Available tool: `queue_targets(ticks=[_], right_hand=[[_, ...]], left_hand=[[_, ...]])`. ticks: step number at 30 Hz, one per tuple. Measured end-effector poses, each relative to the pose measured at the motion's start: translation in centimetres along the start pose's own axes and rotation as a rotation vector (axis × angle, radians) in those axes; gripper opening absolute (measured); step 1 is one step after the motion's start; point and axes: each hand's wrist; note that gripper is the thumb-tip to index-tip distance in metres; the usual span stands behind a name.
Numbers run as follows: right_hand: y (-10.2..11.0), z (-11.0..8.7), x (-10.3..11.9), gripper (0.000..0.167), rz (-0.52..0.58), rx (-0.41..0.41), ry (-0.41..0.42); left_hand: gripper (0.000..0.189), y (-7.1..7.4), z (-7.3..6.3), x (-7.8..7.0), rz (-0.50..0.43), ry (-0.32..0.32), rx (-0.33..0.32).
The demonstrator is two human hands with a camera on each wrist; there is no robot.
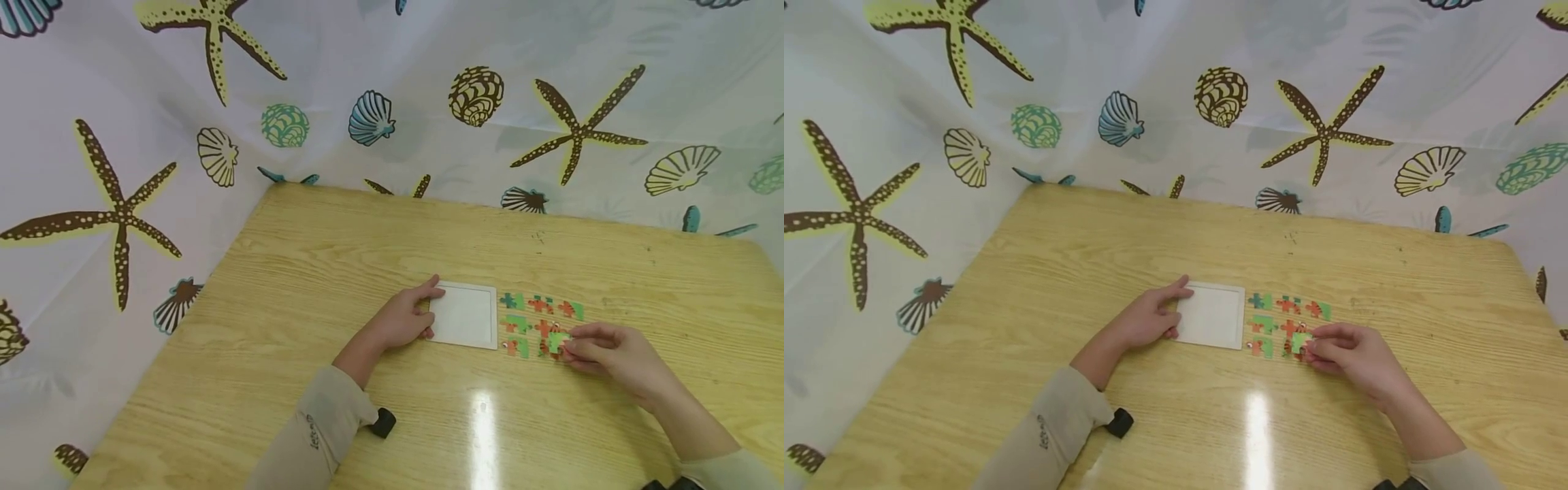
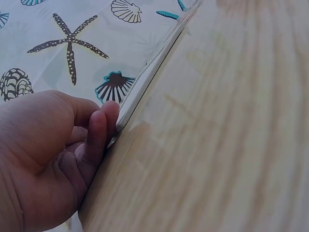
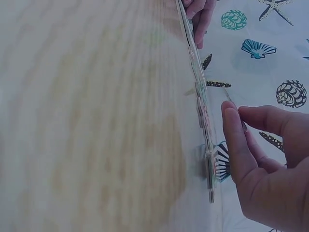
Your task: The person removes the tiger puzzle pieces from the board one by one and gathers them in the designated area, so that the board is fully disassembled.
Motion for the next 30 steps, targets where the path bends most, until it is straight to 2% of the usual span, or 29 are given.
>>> queue_targets(ticks=[16, 30], right_hand=[[0.9, -0.4, -0.9, 0.047, -0.112, -0.061, -0.016], [1.5, -0.8, -1.9, 0.047, -0.159, -0.037, -0.022]], left_hand=[[0.052, -0.1, 0.0, 0.1, -0.011, 0.018, -0.018], [0.06, 0.0, 0.1, 0.4, 0.027, -0.002, -0.013]])
Point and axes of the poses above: each hand's wrist, its own z-axis towards the middle knuckle, its own y-axis out of the back of the hand, x = y × z, and after that the axes turned 9 degrees about -z, right-handed
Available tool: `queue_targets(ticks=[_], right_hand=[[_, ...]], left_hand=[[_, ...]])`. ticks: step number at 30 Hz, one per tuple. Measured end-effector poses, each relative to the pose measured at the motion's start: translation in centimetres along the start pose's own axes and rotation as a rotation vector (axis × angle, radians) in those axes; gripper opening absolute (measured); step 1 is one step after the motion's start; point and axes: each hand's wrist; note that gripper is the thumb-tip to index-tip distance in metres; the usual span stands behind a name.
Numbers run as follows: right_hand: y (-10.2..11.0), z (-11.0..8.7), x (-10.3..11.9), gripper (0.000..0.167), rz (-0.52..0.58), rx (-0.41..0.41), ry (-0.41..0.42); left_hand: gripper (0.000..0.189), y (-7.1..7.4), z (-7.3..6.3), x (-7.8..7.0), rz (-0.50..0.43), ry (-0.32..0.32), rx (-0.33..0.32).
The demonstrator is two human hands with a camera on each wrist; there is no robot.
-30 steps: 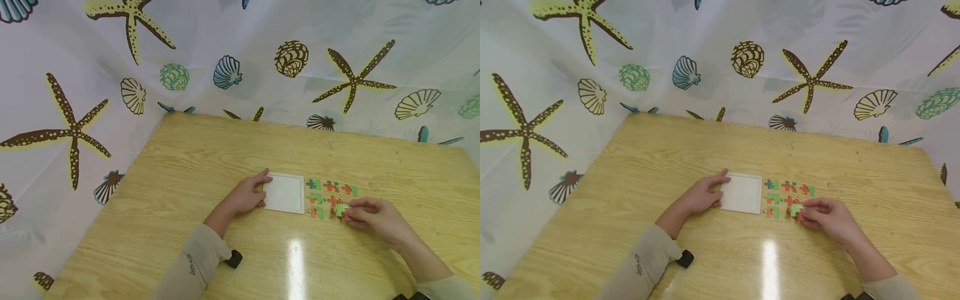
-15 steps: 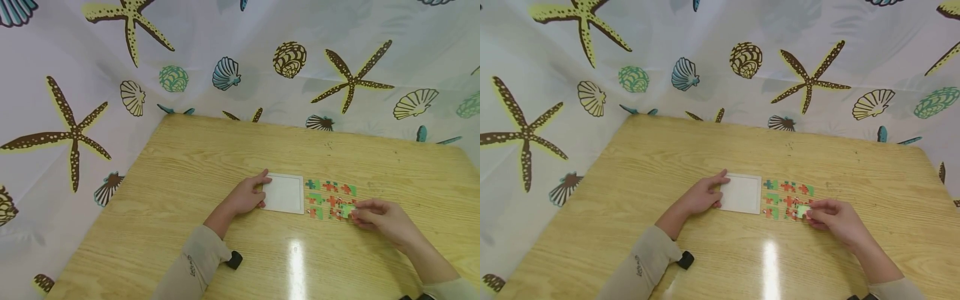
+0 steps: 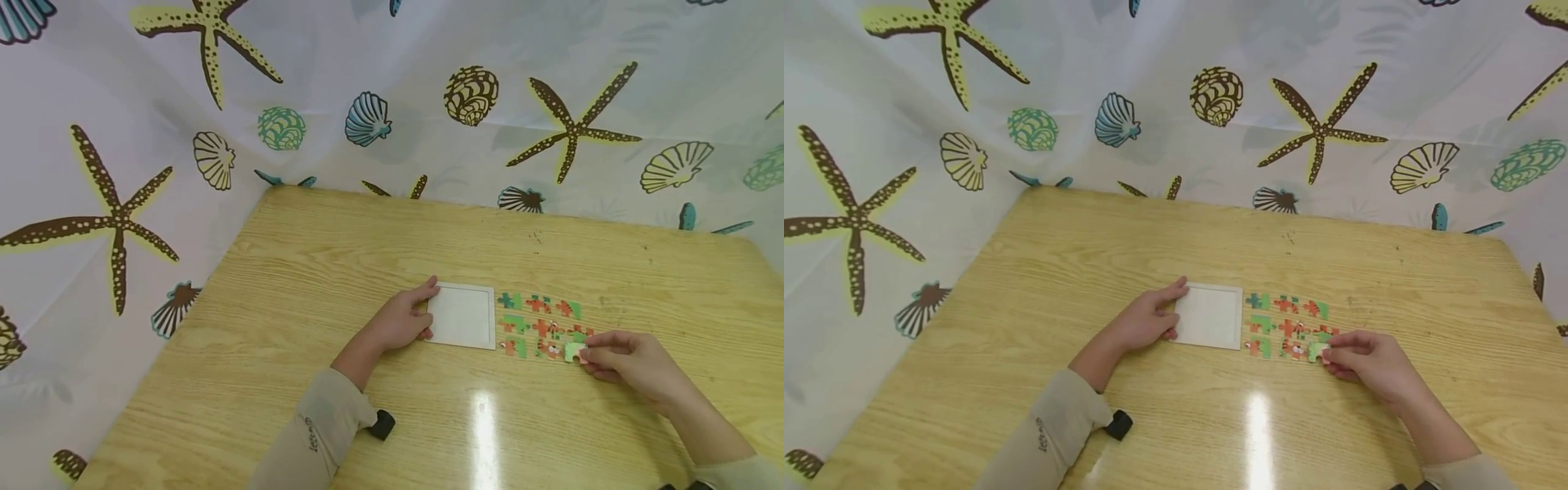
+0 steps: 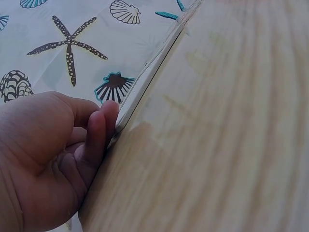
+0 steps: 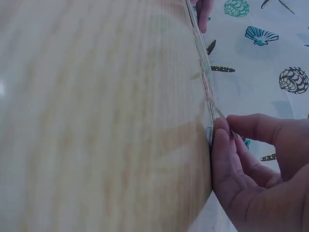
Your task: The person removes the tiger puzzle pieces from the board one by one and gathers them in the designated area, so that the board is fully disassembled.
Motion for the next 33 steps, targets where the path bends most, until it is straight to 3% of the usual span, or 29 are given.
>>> queue_targets(ticks=[5, 11, 20, 25, 33], right_hand=[[-0.4, 0.1, 0.5, 0.046, -0.072, -0.048, -0.019], [-1.0, -0.1, 1.2, 0.042, -0.293, -0.166, -0.053], [-1.0, -0.4, 1.9, 0.043, -0.558, -0.227, -0.07], [-1.0, -0.6, 2.3, 0.037, -0.625, -0.269, -0.03], [-1.5, -0.6, 2.6, 0.032, -0.621, -0.288, -0.014]], left_hand=[[0.061, 0.0, -0.1, -0.1, 0.03, 0.001, -0.005], [0.062, -0.1, -0.2, -0.2, 0.04, 0.005, -0.001], [0.062, -0.1, 0.1, -0.1, 0.038, -0.015, 0.01], [0.063, -0.2, 0.2, -0.4, 0.055, -0.02, 0.017], [0.062, 0.0, -0.1, -0.7, 0.077, -0.021, 0.006]])
Point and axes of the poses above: each hand's wrist, its own z-axis towards the middle knuckle, its own y-axis out of the back of the hand, x = y × z, and after that the axes turned 9 degrees about -z, right-handed
